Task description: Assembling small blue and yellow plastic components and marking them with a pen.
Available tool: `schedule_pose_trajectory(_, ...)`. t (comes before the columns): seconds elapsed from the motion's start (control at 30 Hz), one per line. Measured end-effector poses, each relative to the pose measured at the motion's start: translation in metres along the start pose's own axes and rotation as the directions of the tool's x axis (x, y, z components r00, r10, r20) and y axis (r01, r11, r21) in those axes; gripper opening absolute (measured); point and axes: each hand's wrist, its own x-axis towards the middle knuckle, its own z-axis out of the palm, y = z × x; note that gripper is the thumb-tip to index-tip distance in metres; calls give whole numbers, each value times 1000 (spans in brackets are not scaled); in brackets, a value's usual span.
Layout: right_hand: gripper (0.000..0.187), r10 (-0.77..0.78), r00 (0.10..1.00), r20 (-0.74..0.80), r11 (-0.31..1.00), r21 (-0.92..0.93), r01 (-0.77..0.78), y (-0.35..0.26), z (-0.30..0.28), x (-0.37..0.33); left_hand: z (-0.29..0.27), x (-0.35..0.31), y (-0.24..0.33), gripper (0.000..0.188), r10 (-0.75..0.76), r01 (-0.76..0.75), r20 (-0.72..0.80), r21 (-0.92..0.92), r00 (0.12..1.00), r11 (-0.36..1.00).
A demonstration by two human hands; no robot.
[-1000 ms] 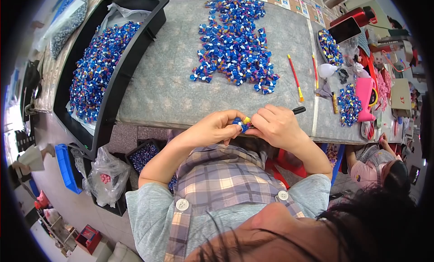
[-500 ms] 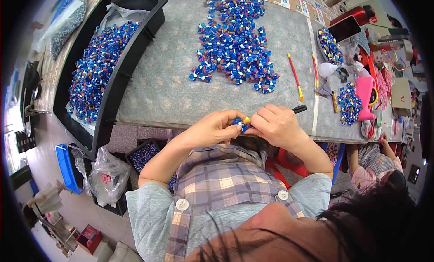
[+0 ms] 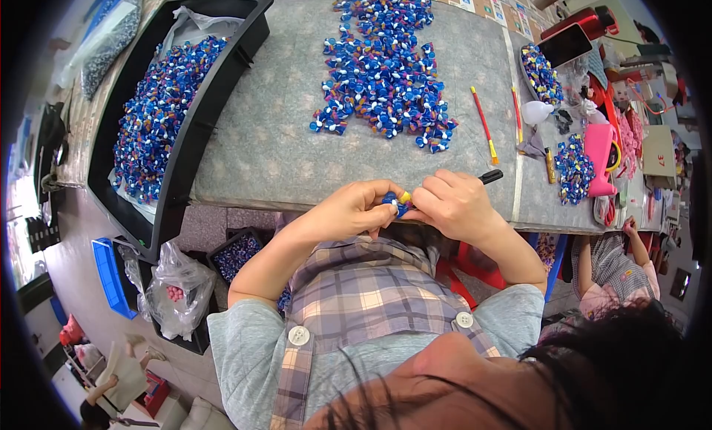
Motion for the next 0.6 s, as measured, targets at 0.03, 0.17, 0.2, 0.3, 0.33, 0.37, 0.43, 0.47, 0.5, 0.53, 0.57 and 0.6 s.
schedule_pose_trajectory(0.03,32,2,1000,0,1000,6,-2,0,0,0,0,0,0,22,-1,1,-2,-7,1000,1000)
schedule_pose_trajectory(0.17,32,-6,1000,18,1000,9,6,1,-1,0,0,0,-1,21,21,-21,8,-1,1000,1000)
schedule_pose_trajectory(0.2,31,-2,1000,9,1000,11,2,1,0,0,0,1,-1,21,20,-20,3,9,1000,1000)
schedule_pose_trajectory(0.3,31,-6,1000,14,1000,11,6,1,-1,-1,2,1,-1,21,31,-31,-6,11,1000,999)
schedule_pose_trajectory(0.33,31,-12,1000,28,1000,9,12,1,-2,-1,2,1,0,21,41,-41,-8,4,999,999)
schedule_pose_trajectory(0.37,31,-12,1000,28,1000,9,11,1,-2,-1,2,1,0,21,42,-42,-8,5,999,999)
schedule_pose_trajectory(0.43,31,-9,1000,7,1000,19,8,2,0,-1,3,1,0,21,38,-37,-19,32,999,999)
schedule_pose_trajectory(0.47,31,-9,1000,7,1000,19,8,2,-1,-1,3,1,1,21,38,-38,-19,32,999,999)
schedule_pose_trajectory(0.5,31,-19,1000,19,1000,12,19,1,-3,-1,3,1,1,21,37,-36,-19,30,999,999)
schedule_pose_trajectory(0.53,31,-29,999,31,1000,5,29,1,-4,-1,4,1,2,21,34,-34,-20,28,999,999)
schedule_pose_trajectory(0.57,31,-29,999,30,1000,4,29,1,-3,-1,4,1,2,21,34,-34,-20,29,999,999)
schedule_pose_trajectory(0.6,31,-21,1000,17,1000,3,21,2,-2,0,4,0,2,21,41,-41,-22,43,999,998)
